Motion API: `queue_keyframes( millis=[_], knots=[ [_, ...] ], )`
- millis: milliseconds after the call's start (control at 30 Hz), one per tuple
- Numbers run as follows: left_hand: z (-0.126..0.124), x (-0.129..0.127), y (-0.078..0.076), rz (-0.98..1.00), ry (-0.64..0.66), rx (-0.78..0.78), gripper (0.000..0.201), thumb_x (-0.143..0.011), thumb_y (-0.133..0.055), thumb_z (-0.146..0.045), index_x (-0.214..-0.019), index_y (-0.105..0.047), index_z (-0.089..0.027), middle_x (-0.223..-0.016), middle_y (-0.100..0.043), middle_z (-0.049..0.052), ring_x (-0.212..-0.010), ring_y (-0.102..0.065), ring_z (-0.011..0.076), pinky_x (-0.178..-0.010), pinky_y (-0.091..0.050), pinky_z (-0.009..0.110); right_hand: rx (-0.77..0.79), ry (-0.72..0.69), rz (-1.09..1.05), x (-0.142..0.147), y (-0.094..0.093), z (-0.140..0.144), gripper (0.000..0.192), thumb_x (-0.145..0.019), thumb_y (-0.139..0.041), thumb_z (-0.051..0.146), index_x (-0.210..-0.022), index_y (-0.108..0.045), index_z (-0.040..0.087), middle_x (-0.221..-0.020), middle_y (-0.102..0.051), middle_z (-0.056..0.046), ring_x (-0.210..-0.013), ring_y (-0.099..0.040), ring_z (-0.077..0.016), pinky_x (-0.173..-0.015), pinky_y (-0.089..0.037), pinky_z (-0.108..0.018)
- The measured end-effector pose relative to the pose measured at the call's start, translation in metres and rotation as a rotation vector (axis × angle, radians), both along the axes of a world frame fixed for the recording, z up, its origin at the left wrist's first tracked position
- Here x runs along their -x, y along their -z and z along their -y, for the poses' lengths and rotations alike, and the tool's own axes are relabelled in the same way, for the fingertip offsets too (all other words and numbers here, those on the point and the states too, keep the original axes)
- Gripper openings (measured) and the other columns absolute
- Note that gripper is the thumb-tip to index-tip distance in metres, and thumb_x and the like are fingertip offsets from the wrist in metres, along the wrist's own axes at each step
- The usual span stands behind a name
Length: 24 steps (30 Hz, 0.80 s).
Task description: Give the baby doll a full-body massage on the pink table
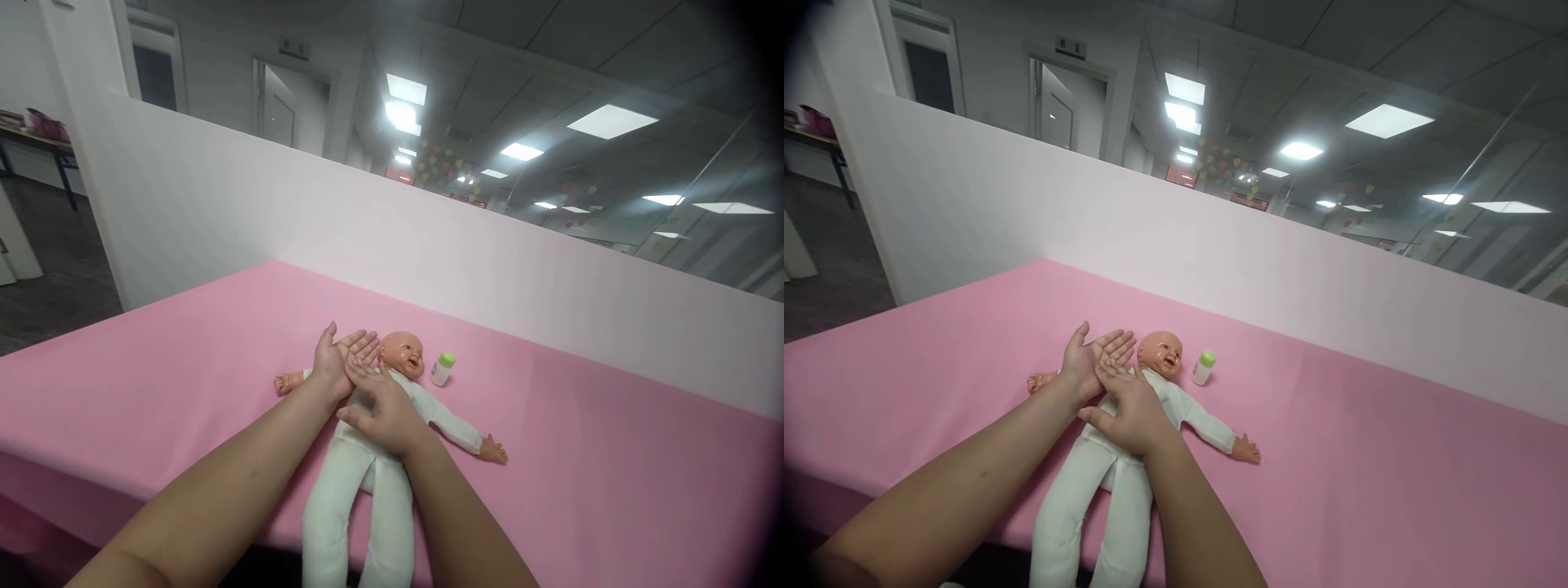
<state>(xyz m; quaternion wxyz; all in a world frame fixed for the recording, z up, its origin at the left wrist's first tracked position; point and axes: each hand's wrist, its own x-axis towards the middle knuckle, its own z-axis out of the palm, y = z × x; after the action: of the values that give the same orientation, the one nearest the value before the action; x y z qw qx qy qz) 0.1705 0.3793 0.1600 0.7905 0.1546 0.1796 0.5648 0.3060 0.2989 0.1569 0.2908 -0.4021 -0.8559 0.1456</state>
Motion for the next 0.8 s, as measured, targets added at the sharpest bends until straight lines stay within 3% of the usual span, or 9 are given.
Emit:
queue_keyframes(
  millis=[267,433,667,800],
  knots=[
    [0.025,-0.019,-0.011,0.016,0.165,0.065,0.07,-0.094,-0.049,-0.063,-0.14,-0.051,-0.01,-0.133,-0.063,0.027,-0.121,-0.066,0.0374,-0.1,-0.054,0.055,-0.01,0.115,0.043,0.001,-0.003,0.002,0.084,-0.091,-0.065,0.06,-0.16,-0.032,0.025,-0.165,-0.029,-0.009,-0.156,-0.018,-0.0332,-0.124,0.007,-0.062],
    [0.026,-0.024,-0.012,0.026,0.274,0.099,0.067,-0.097,-0.042,-0.063,-0.129,-0.058,-0.007,-0.12,-0.069,0.026,-0.108,-0.072,0.0378,-0.097,-0.056,0.056,-0.01,0.192,0.048,-0.004,0.0,-0.003,0.083,-0.091,-0.063,0.06,-0.159,-0.035,0.022,-0.165,-0.031,-0.01,-0.156,-0.017,-0.0324,-0.125,0.006,-0.06],
    [0.009,0.0,-0.014,0.001,0.033,0.037,0.07,-0.097,-0.044,-0.059,-0.139,-0.051,-0.004,-0.127,-0.066,0.029,-0.113,-0.07,0.0355,-0.094,-0.058,0.049,-0.027,0.174,0.008,-0.004,-0.002,-0.001,0.073,-0.091,-0.066,0.058,-0.153,-0.047,0.025,-0.159,-0.042,-0.01,-0.154,-0.025,-0.0337,-0.124,0.005,-0.062],
    [0.003,0.001,-0.006,-0.014,0.043,0.06,0.072,-0.096,-0.044,-0.061,-0.141,-0.051,-0.006,-0.133,-0.063,0.029,-0.119,-0.067,0.0354,-0.096,-0.058,0.048,-0.007,0.052,0.001,0.005,-0.005,0.008,0.078,-0.092,-0.064,0.059,-0.158,-0.038,0.025,-0.161,-0.038,-0.011,-0.152,-0.03,-0.0327,-0.125,-0.001,-0.06]
  ],
)
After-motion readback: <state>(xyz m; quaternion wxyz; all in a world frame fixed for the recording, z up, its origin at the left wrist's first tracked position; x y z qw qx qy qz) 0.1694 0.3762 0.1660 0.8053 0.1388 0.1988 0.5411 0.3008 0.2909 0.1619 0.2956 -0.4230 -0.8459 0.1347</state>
